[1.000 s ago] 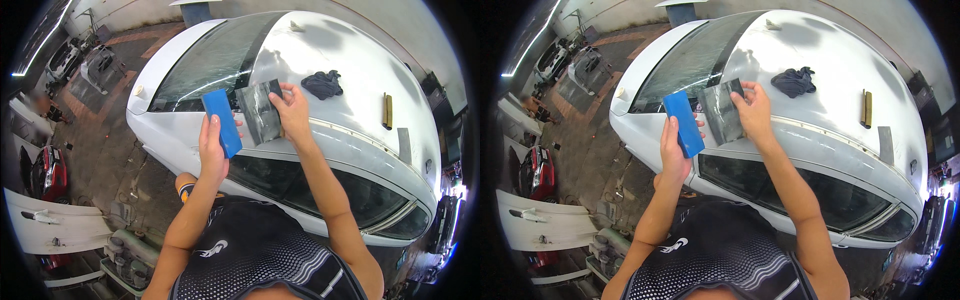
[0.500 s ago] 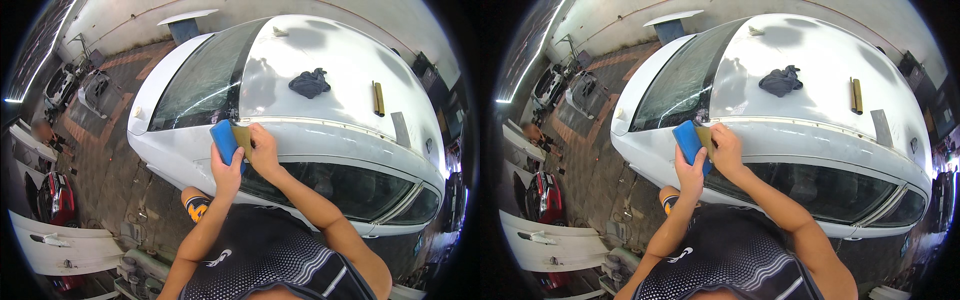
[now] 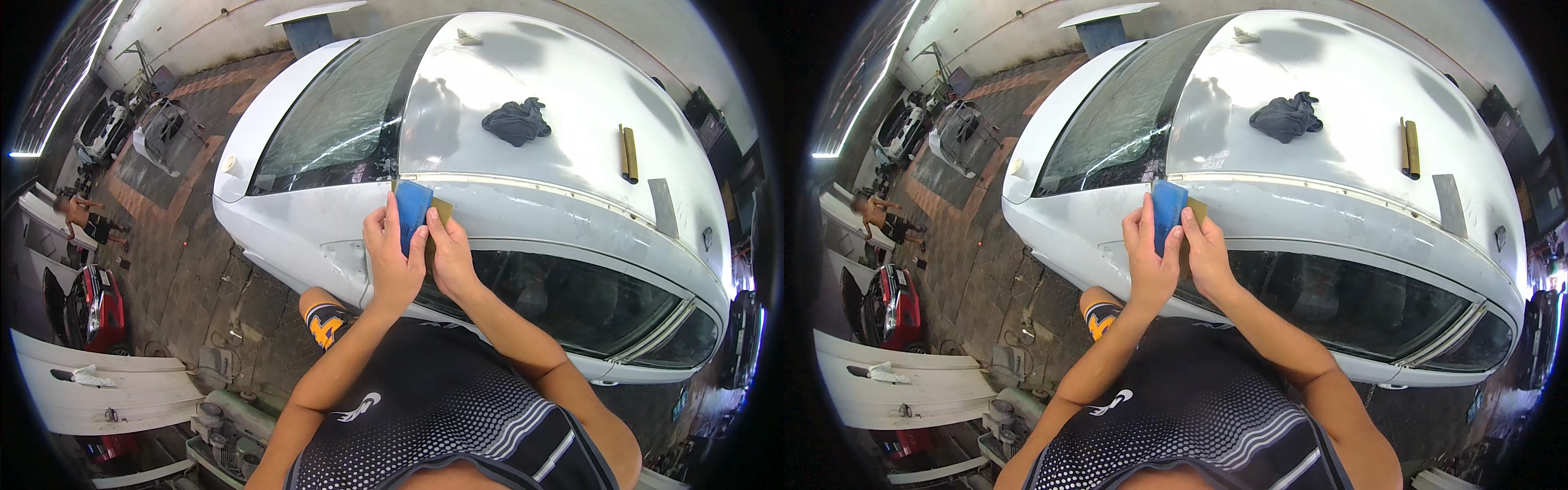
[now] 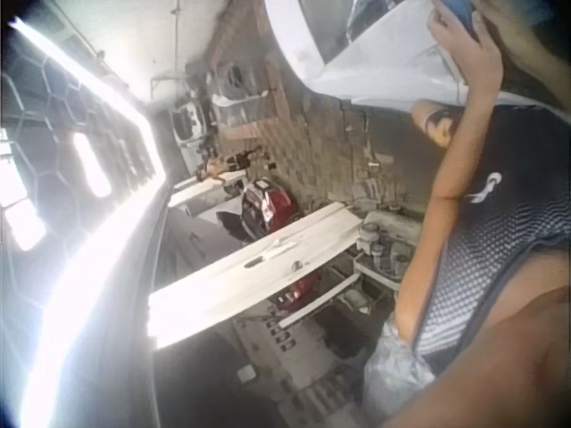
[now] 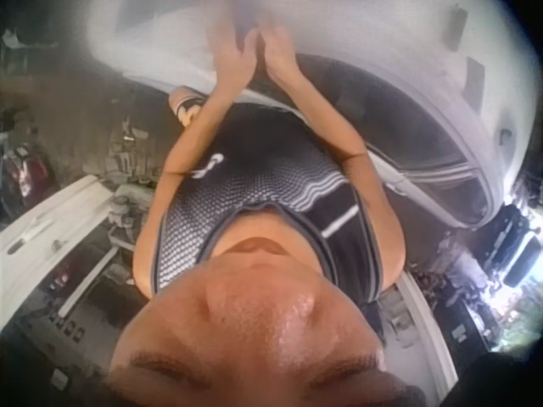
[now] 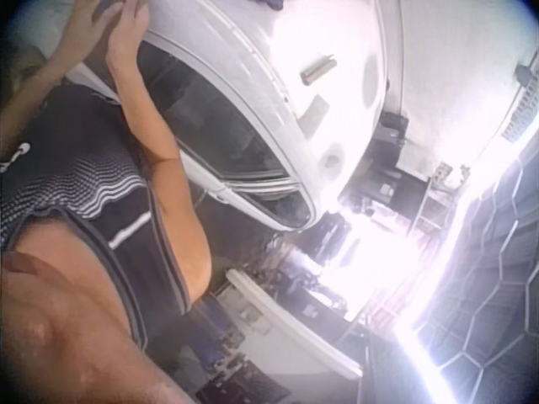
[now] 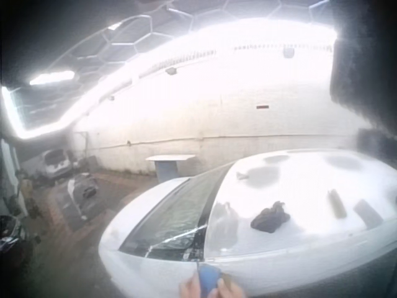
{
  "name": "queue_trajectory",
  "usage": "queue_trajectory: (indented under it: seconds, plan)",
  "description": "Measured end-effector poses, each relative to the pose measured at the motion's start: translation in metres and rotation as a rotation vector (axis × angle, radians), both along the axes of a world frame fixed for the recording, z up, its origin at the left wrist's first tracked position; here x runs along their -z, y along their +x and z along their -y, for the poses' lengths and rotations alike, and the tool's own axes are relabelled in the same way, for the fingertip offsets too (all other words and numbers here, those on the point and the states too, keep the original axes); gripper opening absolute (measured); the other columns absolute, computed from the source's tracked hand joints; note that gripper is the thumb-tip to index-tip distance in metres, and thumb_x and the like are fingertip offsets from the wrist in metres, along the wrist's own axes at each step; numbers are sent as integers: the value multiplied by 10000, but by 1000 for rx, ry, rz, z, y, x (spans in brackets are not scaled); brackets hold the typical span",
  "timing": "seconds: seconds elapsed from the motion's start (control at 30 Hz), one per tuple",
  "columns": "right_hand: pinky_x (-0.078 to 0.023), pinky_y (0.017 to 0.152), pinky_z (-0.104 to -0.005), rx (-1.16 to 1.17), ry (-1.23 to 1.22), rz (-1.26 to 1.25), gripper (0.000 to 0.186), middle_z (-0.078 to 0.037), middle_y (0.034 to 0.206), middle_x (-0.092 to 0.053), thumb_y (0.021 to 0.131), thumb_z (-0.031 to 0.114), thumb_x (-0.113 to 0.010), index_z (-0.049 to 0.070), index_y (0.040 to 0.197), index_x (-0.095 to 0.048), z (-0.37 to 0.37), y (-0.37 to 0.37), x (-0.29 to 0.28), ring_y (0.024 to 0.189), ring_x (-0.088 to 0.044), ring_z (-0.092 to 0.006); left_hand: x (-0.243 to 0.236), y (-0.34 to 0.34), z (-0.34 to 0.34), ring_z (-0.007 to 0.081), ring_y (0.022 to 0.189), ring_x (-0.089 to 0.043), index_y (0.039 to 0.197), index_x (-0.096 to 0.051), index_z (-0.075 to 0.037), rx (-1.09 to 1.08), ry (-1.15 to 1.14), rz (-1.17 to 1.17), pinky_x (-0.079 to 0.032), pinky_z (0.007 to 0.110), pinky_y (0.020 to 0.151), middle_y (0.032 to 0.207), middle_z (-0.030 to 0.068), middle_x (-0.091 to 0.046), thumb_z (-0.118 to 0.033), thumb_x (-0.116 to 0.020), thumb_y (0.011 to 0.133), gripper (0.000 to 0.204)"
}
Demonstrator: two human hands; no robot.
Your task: The person applies a tint film to the rear window of a white car. They smooth the film with a squeegee, wipe the surface with a cloth, and use a razor blade to trim the edges. The person repeatedly wets the film and continues smoothing and trimming until the edges are flush with the window frame.
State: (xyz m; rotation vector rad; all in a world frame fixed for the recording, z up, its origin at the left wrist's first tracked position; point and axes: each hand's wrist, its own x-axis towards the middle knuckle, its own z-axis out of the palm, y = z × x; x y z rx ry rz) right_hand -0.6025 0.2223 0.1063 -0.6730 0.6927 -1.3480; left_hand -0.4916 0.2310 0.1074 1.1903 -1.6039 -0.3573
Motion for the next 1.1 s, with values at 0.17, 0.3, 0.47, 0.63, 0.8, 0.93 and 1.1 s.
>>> queue_trajectory:
  seconds: [0.17, 0.3, 0.47, 0.63, 0.8, 0.93, 1.1]
  plan:
    - [-534, 917, -299, 25, 5, 105, 362, -42, 1167, -675, 1141, 342, -477, 39, 1293, -604, -3, 2, -3, 1044, -635, -116, 4, 1, -9, 397, 1235, -484, 1563, -398, 55, -40, -62, 160, -423, 468, 1051, 1346, 248, -462, -169, -683, 983, 684]
    - [-539, 928, -308, -9, 16, 172, 334, -52, 1185, -677, 1121, 307, -540, 28, 1294, -600, -6, 6, -5, 1056, -642, -124, 7, 3, -12, 417, 1235, -473, 1561, -404, 53, -60, -59, 169, -421, 476, 1048, 1353, 258, -462, -139, -691, 962, 691]
    - [-541, 949, -328, -3, -79, -58, 346, -76, 1213, -684, 1037, 202, -694, 12, 1310, -596, -3, -2, -9, 1084, -646, -133, 0, 12, -15, 392, 1181, -514, 1557, -417, 37, 14, -62, 138, -412, 487, 1040, 1325, 236, -511, -162, -679, 973, 670]
    - [-539, 971, -334, -240, -75, 78, 387, -72, 1232, -688, 1012, 164, -724, 8, 1339, -591, 2, -24, -28, 1114, -646, -136, -10, 47, 17, 233, 1273, -546, 1500, -492, 33, 225, 230, -560, -409, 414, 1112, 1348, 152, -593, -201, -669, 1030, 554]
    - [-547, 985, -351, -106, -186, -77, 397, -68, 1254, -681, 1023, 188, -715, 17, 1357, -587, 12, -25, -22, 1125, -652, -145, -21, 61, 30, 137, 1065, -654, 1294, -669, 18, 479, 565, -681, -528, 300, 920, 1170, 55, -706, -136, -701, 1019, 317]
    - [-569, 982, -391, -91, -91, -77, 382, -65, 1249, -682, 1051, 218, -677, 26, 1366, -577, 14, -23, -13, 1138, -658, -160, -25, 55, 39, 130, 1009, -669, 1130, -729, 21, 241, 367, -460, -545, 267, 825, 1140, 74, -715, -50, -724, 975, 171]
    - [-570, 983, -401, -24, -7, -19, 334, -77, 1305, -643, 1103, 232, -575, 38, 1375, -561, 14, -20, -2, 1170, -644, -170, -36, 31, 22, 264, 1130, -657, 1231, -677, 38, 170, -13, 47, -526, 385, 961, 1281, 183, -646, 14, -686, 900, 332]
